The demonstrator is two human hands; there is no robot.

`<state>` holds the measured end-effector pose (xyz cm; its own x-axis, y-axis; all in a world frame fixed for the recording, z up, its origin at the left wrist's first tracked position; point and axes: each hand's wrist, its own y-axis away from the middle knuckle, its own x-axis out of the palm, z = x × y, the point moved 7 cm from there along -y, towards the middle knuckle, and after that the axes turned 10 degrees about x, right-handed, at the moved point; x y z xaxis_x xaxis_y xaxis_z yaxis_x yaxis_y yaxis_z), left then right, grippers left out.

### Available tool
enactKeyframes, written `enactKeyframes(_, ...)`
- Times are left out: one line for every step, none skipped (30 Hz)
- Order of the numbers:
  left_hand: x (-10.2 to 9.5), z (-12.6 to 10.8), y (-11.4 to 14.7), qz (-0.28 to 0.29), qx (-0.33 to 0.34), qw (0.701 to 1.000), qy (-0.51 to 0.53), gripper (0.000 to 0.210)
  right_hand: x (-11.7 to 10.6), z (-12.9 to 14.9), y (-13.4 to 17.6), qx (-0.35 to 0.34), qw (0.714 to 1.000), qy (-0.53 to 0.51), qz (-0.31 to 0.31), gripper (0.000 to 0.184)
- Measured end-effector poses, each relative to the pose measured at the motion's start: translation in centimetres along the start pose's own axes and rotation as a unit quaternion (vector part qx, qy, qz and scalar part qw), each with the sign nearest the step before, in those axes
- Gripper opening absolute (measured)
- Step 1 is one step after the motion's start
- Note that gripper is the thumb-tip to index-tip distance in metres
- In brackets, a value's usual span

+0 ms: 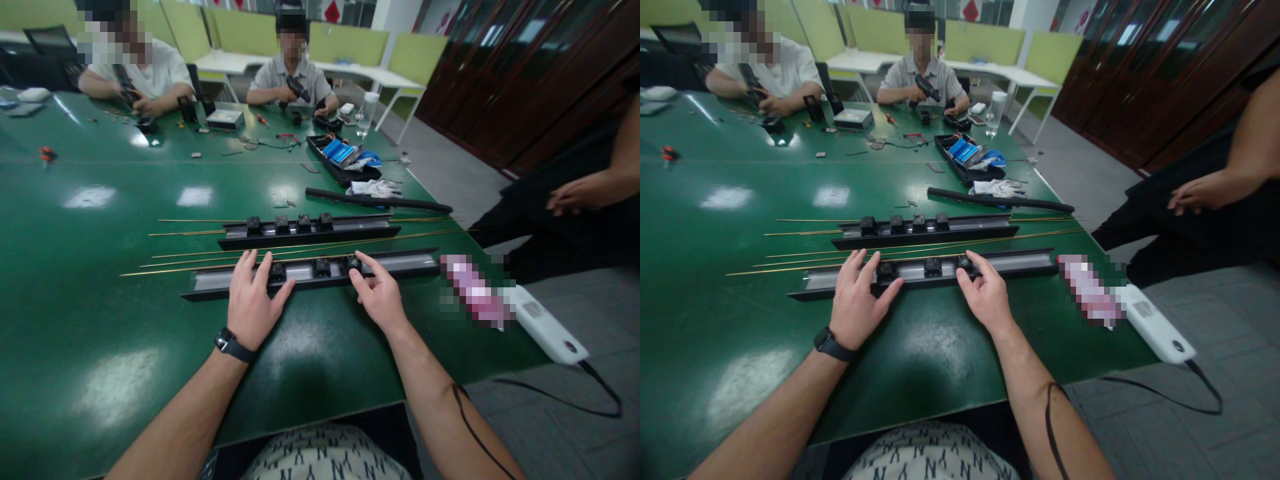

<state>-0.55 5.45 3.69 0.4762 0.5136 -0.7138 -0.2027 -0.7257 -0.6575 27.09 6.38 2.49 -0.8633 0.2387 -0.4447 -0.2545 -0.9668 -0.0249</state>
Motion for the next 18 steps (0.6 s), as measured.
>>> enactKeyframes(0.00, 0.01, 0.01, 0.000, 0.001, 1.000, 0.000, 0.066, -0.02, 0.01, 0.01, 0.000, 1.000, 0.000, -0.001, 0.063)
enactKeyframes(0.01, 0.02, 0.03, 0.000, 0.002, 1.000, 0.000, 0.066, -0.04, 0.03, 0.02, 0.001, 1.000, 0.002, -0.001, 0.062)
enactKeyframes(0.01, 0.03, 0.04, 0.000, 0.003, 1.000, -0.001, 0.066, -0.05, 0.05, 0.04, 0.001, 1.000, 0.003, -0.002, 0.062)
enactKeyframes(0.02, 0.02, 0.05, 0.001, 0.003, 1.000, -0.001, 0.066, -0.06, 0.08, 0.05, 0.001, 1.000, 0.005, -0.002, 0.062)
enactKeyframes(0.03, 0.00, 0.05, 0.003, 0.004, 1.000, -0.001, 0.066, -0.07, 0.11, 0.05, 0.002, 1.000, 0.006, -0.002, 0.062)
enactKeyframes(0.06, -0.03, 0.05, 0.005, 0.007, 1.000, -0.001, 0.065, -0.07, 0.13, 0.05, 0.002, 1.000, 0.008, -0.002, 0.062)
enactKeyframes(0.09, -0.09, 0.05, 0.007, 0.009, 1.000, 0.001, 0.065, -0.08, 0.16, 0.05, 0.002, 1.000, 0.010, -0.003, 0.061)
enactKeyframes(0.13, -0.16, 0.05, 0.009, 0.013, 1.000, 0.003, 0.065, -0.09, 0.17, 0.04, 0.002, 1.000, 0.013, -0.004, 0.061)
enactKeyframes(0.18, -0.24, 0.05, 0.012, 0.017, 1.000, 0.006, 0.065, -0.11, 0.19, 0.03, 0.002, 1.000, 0.015, -0.006, 0.060)
enactKeyframes(0.22, -0.31, 0.05, 0.014, 0.020, 1.000, 0.008, 0.066, -0.12, 0.19, 0.02, 0.001, 1.000, 0.017, -0.009, 0.060)
enactKeyframes(0.26, -0.37, 0.05, 0.016, 0.022, 1.000, 0.009, 0.066, -0.11, 0.17, 0.01, -0.001, 1.000, 0.018, -0.010, 0.060)
enactKeyframes(0.28, -0.41, 0.05, 0.017, 0.024, 1.000, 0.009, 0.066, -0.09, 0.13, 0.00, -0.002, 1.000, 0.018, -0.011, 0.060)
enactKeyframes(0.29, -0.44, 0.05, 0.018, 0.025, 1.000, 0.008, 0.066, -0.03, 0.06, -0.02, -0.004, 1.000, 0.017, -0.010, 0.059)
enactKeyframes(0.29, -0.46, 0.05, 0.018, 0.025, 0.999, 0.006, 0.065, 0.04, -0.03, -0.04, -0.005, 1.000, 0.017, -0.008, 0.059)
enactKeyframes(0.28, -0.47, 0.05, 0.018, 0.026, 1.000, 0.004, 0.065, 0.12, -0.14, -0.06, -0.006, 1.000, 0.017, -0.007, 0.059)
enactKeyframes(0.27, -0.48, 0.05, 0.018, 0.026, 0.999, 0.003, 0.065, 0.19, -0.25, -0.09, -0.007, 1.000, 0.017, -0.007, 0.060)
enactKeyframes(0.27, -0.50, 0.05, 0.019, 0.027, 0.999, 0.002, 0.065, 0.24, -0.36, -0.12, -0.008, 1.000, 0.018, -0.008, 0.060)
enactKeyframes(0.27, -0.53, 0.05, 0.020, 0.029, 0.999, 0.001, 0.064, 0.27, -0.47, -0.16, -0.007, 1.000, 0.019, -0.010, 0.061)
